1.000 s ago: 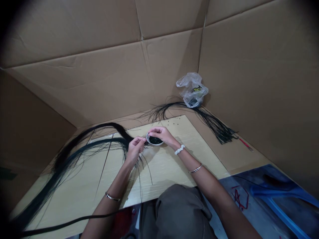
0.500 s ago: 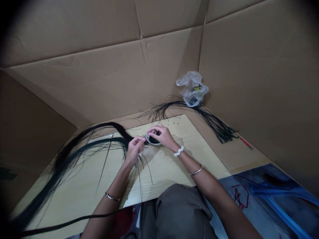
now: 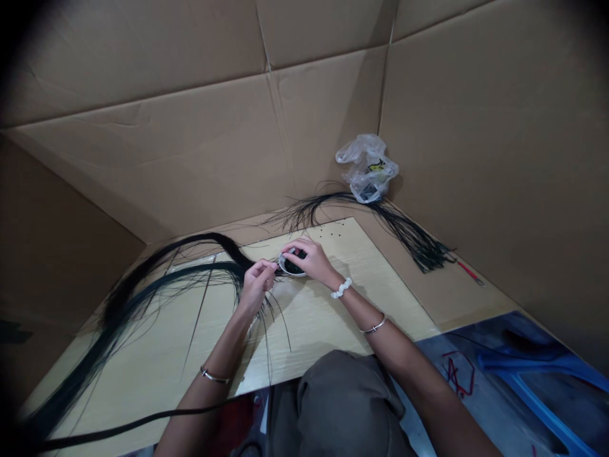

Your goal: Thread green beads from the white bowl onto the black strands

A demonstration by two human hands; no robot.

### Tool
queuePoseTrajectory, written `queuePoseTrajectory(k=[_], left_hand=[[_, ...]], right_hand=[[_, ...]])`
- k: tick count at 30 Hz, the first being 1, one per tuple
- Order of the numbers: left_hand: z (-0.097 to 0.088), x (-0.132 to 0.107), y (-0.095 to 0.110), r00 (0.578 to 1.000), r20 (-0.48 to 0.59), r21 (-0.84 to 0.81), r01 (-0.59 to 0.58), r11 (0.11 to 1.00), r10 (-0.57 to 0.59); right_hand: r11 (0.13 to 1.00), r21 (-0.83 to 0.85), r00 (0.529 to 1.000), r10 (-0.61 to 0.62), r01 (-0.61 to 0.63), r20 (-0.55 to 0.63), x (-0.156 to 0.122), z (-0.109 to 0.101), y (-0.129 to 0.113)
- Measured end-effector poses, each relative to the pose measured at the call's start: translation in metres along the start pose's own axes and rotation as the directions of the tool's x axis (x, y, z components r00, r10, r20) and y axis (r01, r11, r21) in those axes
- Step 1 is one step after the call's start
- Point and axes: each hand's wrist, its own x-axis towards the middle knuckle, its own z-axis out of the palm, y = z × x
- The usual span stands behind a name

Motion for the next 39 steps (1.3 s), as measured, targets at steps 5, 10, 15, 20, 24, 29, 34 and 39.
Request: queuePoseTrajectory(k=[5, 10, 15, 20, 24, 29, 34, 39], left_hand=[[-0.0009, 0.0003, -0.0011, 1.000, 0.004, 0.001, -0.003, 1.000, 0.003], [-0.0010, 0.0004, -0.0011, 1.000, 0.010, -0.002, 0.001, 1.000, -0.001], [-0.0006, 0.0000, -0.0001, 1.000, 0.013, -0.007, 0.009, 1.000, -0.009], [-0.0006, -0.0003, -0.0006, 1.000, 0.012, -0.005, 0.007, 1.000, -0.007], [-0.0007, 0.0000, -0.0009, 1.000, 0.010, -0.008, 0.011, 1.000, -0.011], [-0.0006, 0.0005, -0.0002, 1.000, 0.000, -0.011, 0.020, 1.000, -0.020], [0.0000, -0.0006, 0.0000, 1.000, -0.001, -0.034, 0.017, 0.999, -0.017], [0.0019, -0.0016, 0.0015, 1.000, -0.003, -0.026, 0.026, 0.999, -0.026]], right_hand=[[0.999, -0.011, 0.999, -0.031, 0.031, -0.017, 0.0001, 0.0008, 0.0016], [0.999, -0.011, 0.999, -0.048, 0.048, -0.017, 0.0006, 0.0009, 0.0015], [0.998, -0.013, 0.998, -0.054, 0.054, -0.013, 0.0011, 0.0015, 0.0011], [0.998, -0.019, 0.998, -0.059, 0.059, -0.002, 0.0010, 0.0009, -0.0009], [0.995, -0.038, 0.996, -0.090, 0.090, 0.008, 0.0001, -0.0001, -0.0011], [0.987, -0.077, 0.990, -0.139, 0.140, 0.018, -0.0005, -0.0004, -0.0018], [0.975, -0.130, 0.983, -0.181, 0.183, 0.025, -0.0009, 0.0000, -0.0016], [0.965, -0.166, 0.979, -0.202, 0.202, 0.016, -0.0007, 0.0008, 0.0010]])
